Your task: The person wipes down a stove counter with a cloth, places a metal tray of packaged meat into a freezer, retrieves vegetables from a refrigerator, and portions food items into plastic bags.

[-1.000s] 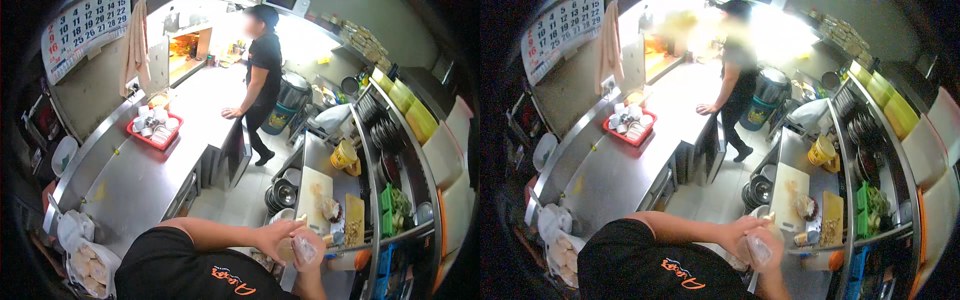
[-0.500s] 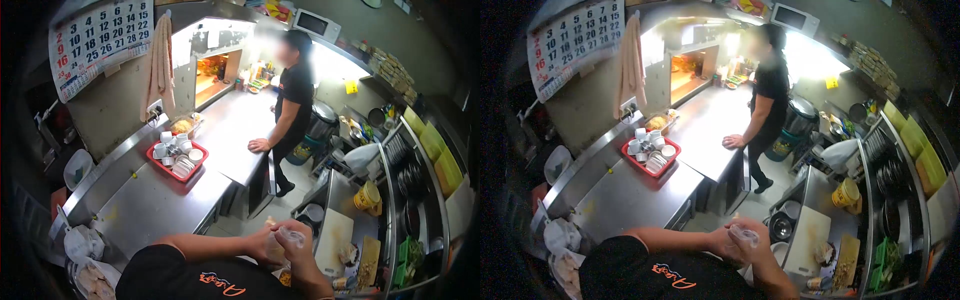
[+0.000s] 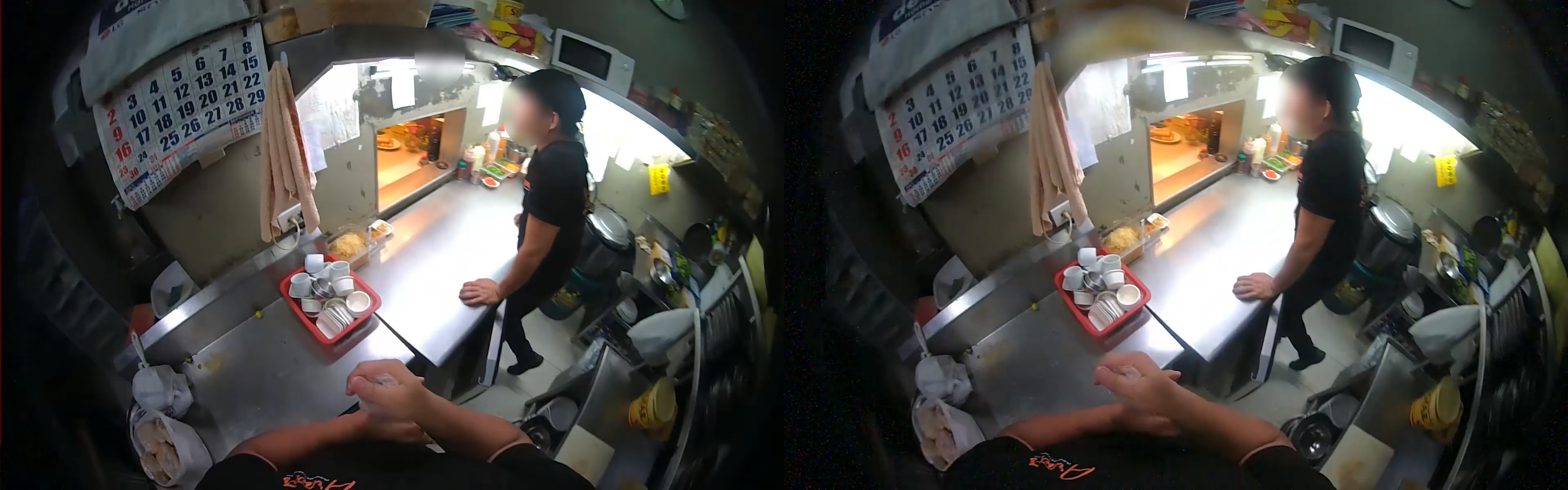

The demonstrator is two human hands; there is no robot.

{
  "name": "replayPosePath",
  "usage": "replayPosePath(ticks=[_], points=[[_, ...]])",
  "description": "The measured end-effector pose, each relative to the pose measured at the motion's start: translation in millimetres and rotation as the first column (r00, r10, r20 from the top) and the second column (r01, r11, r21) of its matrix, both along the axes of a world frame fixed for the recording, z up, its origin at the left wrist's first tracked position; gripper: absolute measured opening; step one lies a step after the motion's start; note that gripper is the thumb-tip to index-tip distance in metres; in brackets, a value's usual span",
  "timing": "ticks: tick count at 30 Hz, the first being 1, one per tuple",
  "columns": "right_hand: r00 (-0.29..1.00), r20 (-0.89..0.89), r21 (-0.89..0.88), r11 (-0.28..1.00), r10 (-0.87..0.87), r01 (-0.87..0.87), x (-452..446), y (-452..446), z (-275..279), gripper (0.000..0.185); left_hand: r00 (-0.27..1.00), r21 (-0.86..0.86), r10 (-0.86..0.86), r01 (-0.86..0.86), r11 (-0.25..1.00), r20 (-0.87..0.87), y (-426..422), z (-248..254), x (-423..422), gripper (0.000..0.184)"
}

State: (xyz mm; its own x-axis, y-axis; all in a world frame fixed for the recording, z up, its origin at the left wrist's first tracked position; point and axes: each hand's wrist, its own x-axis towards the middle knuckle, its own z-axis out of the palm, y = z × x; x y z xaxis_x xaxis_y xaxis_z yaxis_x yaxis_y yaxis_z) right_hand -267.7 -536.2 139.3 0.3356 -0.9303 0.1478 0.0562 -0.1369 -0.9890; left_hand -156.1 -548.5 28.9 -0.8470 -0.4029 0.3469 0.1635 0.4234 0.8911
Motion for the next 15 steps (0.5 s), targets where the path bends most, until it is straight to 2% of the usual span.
replayPosePath(ticks=[1,2,3,5,6,7,8,9,10,11,12,13,14,15], points=[[0.997,-0.029,0.001,0.997,0.071,-0.071,-6,-17,5,0.029,0.998,0.077,0.067,-0.068,0.995,0.013,-4,-12,-4,0.044],[0.992,0.064,-0.056,0.993,0.110,-0.107,-11,-30,9,0.026,0.986,-0.042,0.107,-0.102,0.994,0.126,-15,-14,0,0.034],[0.992,0.073,-0.051,0.994,0.100,-0.096,-20,-44,10,0.024,0.950,-0.129,0.205,-0.178,0.975,0.237,-24,-14,2,0.028],[0.993,0.088,-0.041,0.996,0.077,-0.073,-39,-76,8,0.021,0.790,-0.289,0.429,-0.328,0.899,0.437,-41,-4,6,0.018],[0.989,0.113,-0.028,0.994,-0.099,0.102,-48,-98,9,0.020,0.662,-0.363,0.546,-0.409,0.837,0.514,-47,1,9,0.016],[0.953,0.132,-0.004,0.961,-0.273,0.276,-56,-118,13,0.019,0.654,-0.340,0.573,-0.462,0.819,0.494,-53,-3,16,0.018],[0.889,0.211,-0.230,0.864,-0.406,0.449,-61,-119,36,0.020,0.645,-0.311,0.599,-0.513,0.800,0.474,-61,-9,23,0.019],[0.937,0.115,-0.538,0.772,-0.329,0.338,-61,-115,56,0.022,0.637,-0.283,0.626,-0.564,0.776,0.450,-65,-13,25,0.021],[0.960,-0.001,-0.783,0.597,-0.279,0.172,-57,-111,74,0.024,0.638,-0.135,0.644,-0.658,0.741,0.423,-68,-2,21,0.022],[0.938,-0.174,-0.886,0.463,-0.300,-0.016,-52,-112,66,0.026,0.621,-0.291,0.666,-0.603,0.743,0.413,-72,0,21,0.021],[0.896,-0.301,-0.932,0.301,-0.327,-0.203,-47,-113,58,0.028,0.608,-0.439,0.684,-0.528,0.727,0.403,-76,-1,26,0.021],[0.795,-0.453,-0.890,0.250,-0.404,-0.381,-39,-117,15,0.029,0.598,-0.575,0.700,-0.435,0.692,0.390,-79,-2,31,0.022],[0.677,-0.627,-0.779,0.336,-0.385,-0.529,-39,-119,0,0.029,0.591,-0.696,0.714,-0.329,0.638,0.375,-81,0,33,0.023],[0.529,-0.772,-0.635,0.413,-0.352,-0.652,-38,-122,-14,0.029,0.533,-0.572,0.705,-0.425,0.701,0.468,-78,14,34,0.022]])
